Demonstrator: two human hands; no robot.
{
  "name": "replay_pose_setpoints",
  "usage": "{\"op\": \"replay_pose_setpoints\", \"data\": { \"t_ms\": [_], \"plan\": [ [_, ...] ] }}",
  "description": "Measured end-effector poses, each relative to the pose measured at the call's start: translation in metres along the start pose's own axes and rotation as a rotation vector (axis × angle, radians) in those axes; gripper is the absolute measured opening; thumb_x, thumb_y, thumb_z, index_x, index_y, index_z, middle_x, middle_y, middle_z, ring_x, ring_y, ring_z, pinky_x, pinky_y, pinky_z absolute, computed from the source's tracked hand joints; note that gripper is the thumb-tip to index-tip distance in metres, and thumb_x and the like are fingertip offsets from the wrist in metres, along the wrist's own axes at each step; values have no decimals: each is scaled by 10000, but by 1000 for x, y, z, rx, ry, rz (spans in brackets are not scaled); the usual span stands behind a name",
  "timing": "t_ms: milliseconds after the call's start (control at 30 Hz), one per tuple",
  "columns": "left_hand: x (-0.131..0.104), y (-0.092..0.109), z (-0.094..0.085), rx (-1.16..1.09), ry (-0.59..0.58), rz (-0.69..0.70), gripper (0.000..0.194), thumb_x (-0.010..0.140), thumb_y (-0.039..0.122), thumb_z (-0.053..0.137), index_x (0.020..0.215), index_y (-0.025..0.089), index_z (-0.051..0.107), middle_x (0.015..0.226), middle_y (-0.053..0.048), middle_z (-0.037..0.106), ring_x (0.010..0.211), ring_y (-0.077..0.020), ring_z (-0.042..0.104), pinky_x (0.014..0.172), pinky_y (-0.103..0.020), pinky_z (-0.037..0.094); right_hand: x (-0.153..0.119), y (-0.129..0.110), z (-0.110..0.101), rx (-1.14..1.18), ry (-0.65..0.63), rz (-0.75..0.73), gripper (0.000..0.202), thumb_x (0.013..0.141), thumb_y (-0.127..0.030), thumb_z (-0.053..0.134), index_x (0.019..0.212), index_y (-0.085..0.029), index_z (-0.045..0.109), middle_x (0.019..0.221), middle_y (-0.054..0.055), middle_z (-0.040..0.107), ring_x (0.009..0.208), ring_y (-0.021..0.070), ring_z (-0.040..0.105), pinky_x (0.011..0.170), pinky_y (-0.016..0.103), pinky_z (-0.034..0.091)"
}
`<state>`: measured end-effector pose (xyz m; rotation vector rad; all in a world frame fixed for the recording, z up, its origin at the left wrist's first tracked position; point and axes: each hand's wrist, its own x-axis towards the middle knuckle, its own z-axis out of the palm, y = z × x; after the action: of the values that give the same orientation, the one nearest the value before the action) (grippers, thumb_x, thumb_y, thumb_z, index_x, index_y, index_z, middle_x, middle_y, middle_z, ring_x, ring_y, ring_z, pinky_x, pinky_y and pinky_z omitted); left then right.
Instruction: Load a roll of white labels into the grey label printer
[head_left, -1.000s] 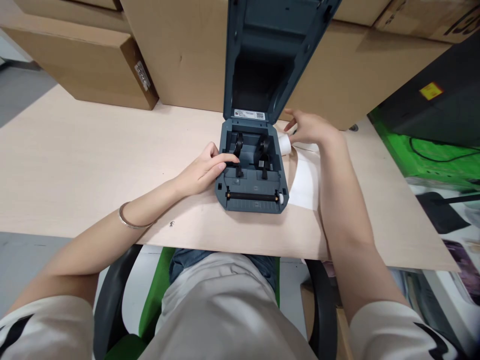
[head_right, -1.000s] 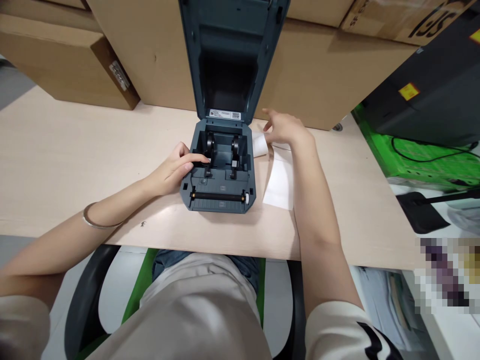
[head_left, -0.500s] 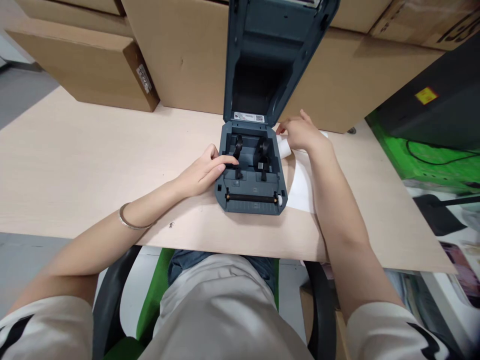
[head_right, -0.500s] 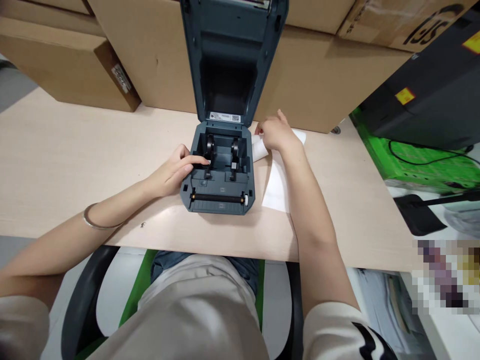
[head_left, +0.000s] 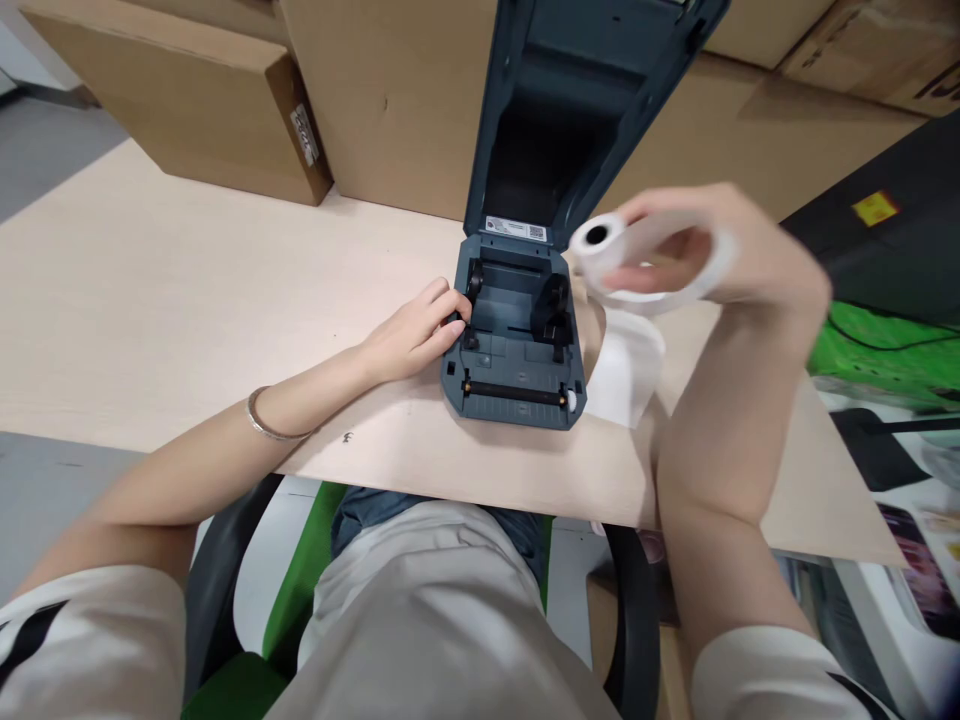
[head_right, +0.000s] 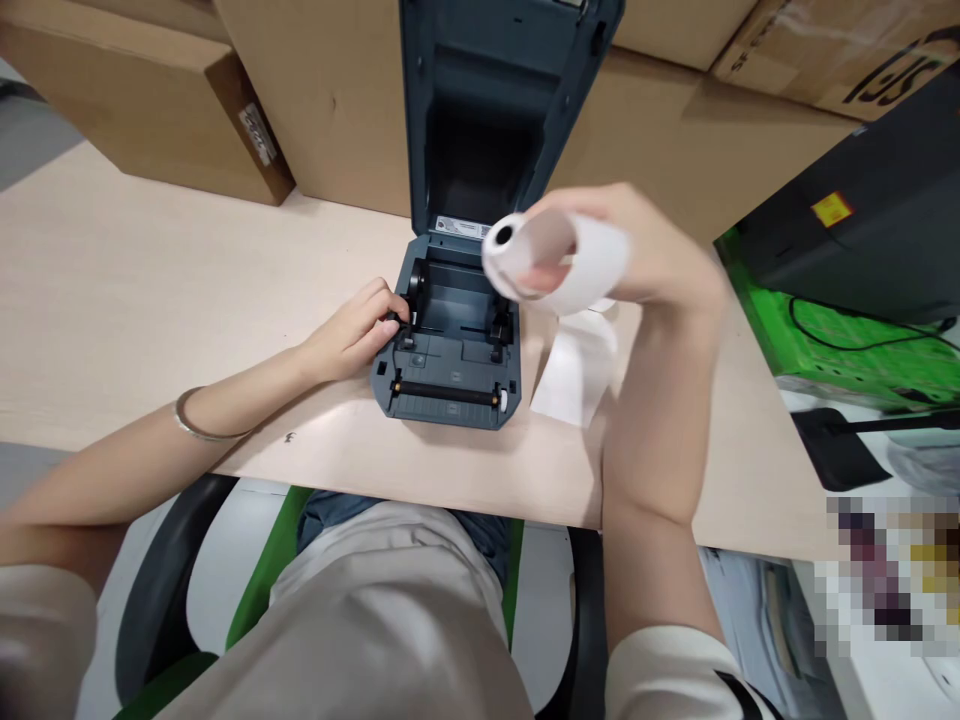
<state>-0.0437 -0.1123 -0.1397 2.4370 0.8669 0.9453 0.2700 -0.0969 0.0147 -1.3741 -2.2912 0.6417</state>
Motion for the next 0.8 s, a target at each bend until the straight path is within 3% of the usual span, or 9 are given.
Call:
{"op": "replay_pose_setpoints", "data": {
  "t_ms": [133, 233, 300, 333, 567, 800],
  "plan": [
    [0, 1, 0, -2, 17, 12, 502, 1097, 618, 273, 1066, 216, 573, 1001, -74, 536, 868, -230, 509, 840, -393, 488, 32, -8, 44, -184, -129, -119, 205, 801, -327, 743, 991, -321, 817, 1075, 14, 769, 1025, 286, 715, 1071, 516, 550],
    [0, -1, 2, -4, 22, 29, 506, 1101, 610, 276, 1087, 211, 587, 998, -69, 532, 863, -225, 509, 833, -383, 491, 48, -2, 68, -284, -163, -172, 221, 844, -269, 679, 1004, -277, 831, 1030, 13, 799, 1062, 280, 717, 1300, 616, 288],
    [0, -3, 3, -7, 22, 40, 516, 1103, 604, 275, 1113, 206, 603, 986, -61, 517, 848, -219, 502, 822, -374, 492, 52, 4, 76, -331, -197, -206, 254, 857, -225, 639, 1022, -243, 830, 1051, 28, 815, 1114, 289, 715, 1342, 653, 125],
    [0, -4, 3, -10, 22, 45, 523, 1104, 602, 274, 1132, 205, 612, 978, -56, 505, 842, -216, 498, 819, -372, 493, 52, 7, 78, -337, -212, -213, 268, 856, -208, 630, 1032, -231, 830, 1073, 38, 819, 1134, 294, 714, 1347, 656, 100],
    [0, -2, 1, -2, -10, 46, 575, 1103, 604, 253, 1221, 208, 653, 929, -30, 417, 827, -216, 476, 844, -392, 505, 54, 17, 85, -385, -240, -235, 259, 887, -221, 633, 1044, -246, 838, 1075, 39, 832, 1081, 306, 747, 1352, 664, 115],
    [-3, -8, 8, -31, 17, 39, 592, 1103, 603, 249, 1326, 240, 659, 936, -28, 393, 824, -216, 450, 859, -398, 509, 48, 10, 86, -390, -195, -280, 259, 923, -187, 594, 994, -253, 835, 996, 22, 821, 988, 284, 766, 1373, 626, 110]
  ]
}}
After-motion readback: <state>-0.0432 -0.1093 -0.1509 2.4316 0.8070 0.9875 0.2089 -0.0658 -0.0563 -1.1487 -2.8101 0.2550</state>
